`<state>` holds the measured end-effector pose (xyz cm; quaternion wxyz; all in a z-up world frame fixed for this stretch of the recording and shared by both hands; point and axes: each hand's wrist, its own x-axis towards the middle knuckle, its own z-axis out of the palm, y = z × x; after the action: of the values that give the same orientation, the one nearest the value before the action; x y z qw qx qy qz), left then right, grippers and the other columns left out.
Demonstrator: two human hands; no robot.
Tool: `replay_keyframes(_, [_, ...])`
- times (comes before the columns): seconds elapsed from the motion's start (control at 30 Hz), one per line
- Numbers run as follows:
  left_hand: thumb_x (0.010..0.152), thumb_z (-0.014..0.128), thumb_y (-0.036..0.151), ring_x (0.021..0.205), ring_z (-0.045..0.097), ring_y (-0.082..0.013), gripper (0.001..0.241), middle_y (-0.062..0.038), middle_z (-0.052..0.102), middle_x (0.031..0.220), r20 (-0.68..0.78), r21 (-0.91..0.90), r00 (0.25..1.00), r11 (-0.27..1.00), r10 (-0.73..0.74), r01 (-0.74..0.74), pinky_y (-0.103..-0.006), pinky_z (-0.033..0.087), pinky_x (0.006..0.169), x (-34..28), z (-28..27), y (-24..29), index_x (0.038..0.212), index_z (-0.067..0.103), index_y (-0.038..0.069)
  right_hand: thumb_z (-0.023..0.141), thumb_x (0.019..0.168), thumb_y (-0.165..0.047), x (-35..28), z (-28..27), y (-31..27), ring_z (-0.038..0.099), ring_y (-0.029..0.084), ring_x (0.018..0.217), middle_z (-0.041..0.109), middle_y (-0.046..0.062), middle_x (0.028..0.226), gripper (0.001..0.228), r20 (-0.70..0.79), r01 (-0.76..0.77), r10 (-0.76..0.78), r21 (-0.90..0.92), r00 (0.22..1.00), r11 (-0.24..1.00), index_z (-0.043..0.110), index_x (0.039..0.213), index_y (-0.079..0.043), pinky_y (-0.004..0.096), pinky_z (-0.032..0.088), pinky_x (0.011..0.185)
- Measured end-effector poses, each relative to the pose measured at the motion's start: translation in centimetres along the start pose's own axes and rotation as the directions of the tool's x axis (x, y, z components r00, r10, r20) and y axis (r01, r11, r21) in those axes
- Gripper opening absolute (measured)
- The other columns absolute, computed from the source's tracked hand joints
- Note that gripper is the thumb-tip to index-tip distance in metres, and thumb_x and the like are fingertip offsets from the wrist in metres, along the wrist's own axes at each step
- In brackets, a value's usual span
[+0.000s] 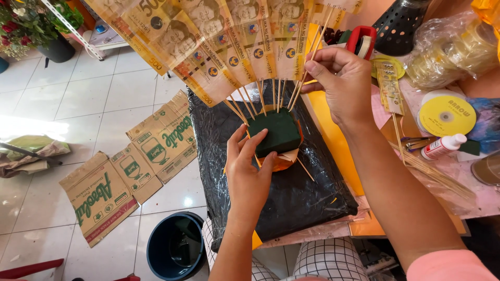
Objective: Arranging Philippine Peso bills attached to wooden sticks into a floral foam block to create a money bouquet, including trimming the sticks to size.
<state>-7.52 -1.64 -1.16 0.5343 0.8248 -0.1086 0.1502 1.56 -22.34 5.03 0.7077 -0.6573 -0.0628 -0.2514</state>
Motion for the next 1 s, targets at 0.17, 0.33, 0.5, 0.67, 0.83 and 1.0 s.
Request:
replay_keyframes(0.17, [0.09,0.074,0.007,0.127,0.061,-0.0318,0.039,-0.014,0.046,0.149,0.002,-0.024,1.0,1.0,0.003,-0.003,-0.0455,0.067,0.088,0.1,0.0,0.2,0.128,0.069,0.016,0.072,0.098,0.004,0.0,0.0,-0.4,0.07,0.016,0.072,0.067,0.009,0.084,0.005,0.036,0.007,-0.005,-0.038,0.999,0.999,0.069,0.101,0.001,0.029,0.072,0.063])
replay_keyframes(0.33, [0.089,0.075,0.006,0.125,0.063,-0.0308,0.039,-0.014,0.048,0.148,-0.017,-0.015,1.0,1.0,0.022,-0.022,-0.0415,0.068,0.081,0.2,0.1,-0.1,0.126,0.07,0.016,0.072,0.098,0.003,-0.2,-0.2,0.1,0.072,0.017,0.074,0.069,0.009,0.086,0.006,0.041,-0.004,0.004,0.001,0.999,1.0,0.069,0.104,0.001,0.029,0.071,0.064])
replay_keyframes(0.5, [0.089,0.076,0.003,0.124,0.065,-0.0311,0.039,-0.015,0.05,0.146,-0.043,-0.033,0.997,0.998,0.059,-0.061,-0.0454,0.065,0.096,0.1,0.2,-0.3,0.126,0.07,0.014,0.071,0.099,0.004,-0.5,-0.1,0.0,0.073,0.017,0.076,0.07,0.01,0.087,0.009,0.064,0.002,0.0,-0.019,0.998,1.0,0.069,0.107,0.001,0.028,0.071,0.066])
replay_keyframes(0.67, [0.09,0.075,0.004,0.126,0.064,-0.0317,0.039,-0.015,0.05,0.147,-0.043,-0.027,0.997,0.998,0.06,-0.061,-0.0449,0.064,0.092,0.0,0.2,-0.3,0.127,0.07,0.015,0.07,0.098,0.004,-0.8,0.1,0.1,0.072,0.017,0.074,0.069,0.01,0.083,0.007,0.069,-0.005,0.007,-0.02,0.998,1.0,0.068,0.104,0.002,0.026,0.069,0.065])
replay_keyframes(0.83, [0.08,0.081,-0.007,0.124,0.064,-0.0459,0.048,-0.023,0.057,0.136,-0.114,-0.074,0.993,0.997,0.016,-0.024,-0.0482,0.062,0.091,0.1,0.4,0.5,0.124,0.075,0.011,0.071,0.099,0.004,-1.3,0.0,1.3,0.077,0.022,0.081,0.07,0.015,0.092,0.014,0.024,0.012,-0.012,0.007,1.0,1.0,0.069,0.112,0.003,0.038,0.07,0.073])
replay_keyframes(1.0, [0.08,0.081,-0.008,0.123,0.064,-0.0456,0.048,-0.023,0.058,0.136,-0.129,-0.086,0.991,0.996,0.024,-0.036,-0.0474,0.063,0.091,0.1,0.4,0.5,0.124,0.075,0.011,0.072,0.097,0.008,-1.8,-0.2,2.0,0.077,0.023,0.083,0.068,0.016,0.094,0.02,0.037,0.012,-0.011,-0.015,0.999,1.0,0.068,0.115,0.004,0.038,0.069,0.076])
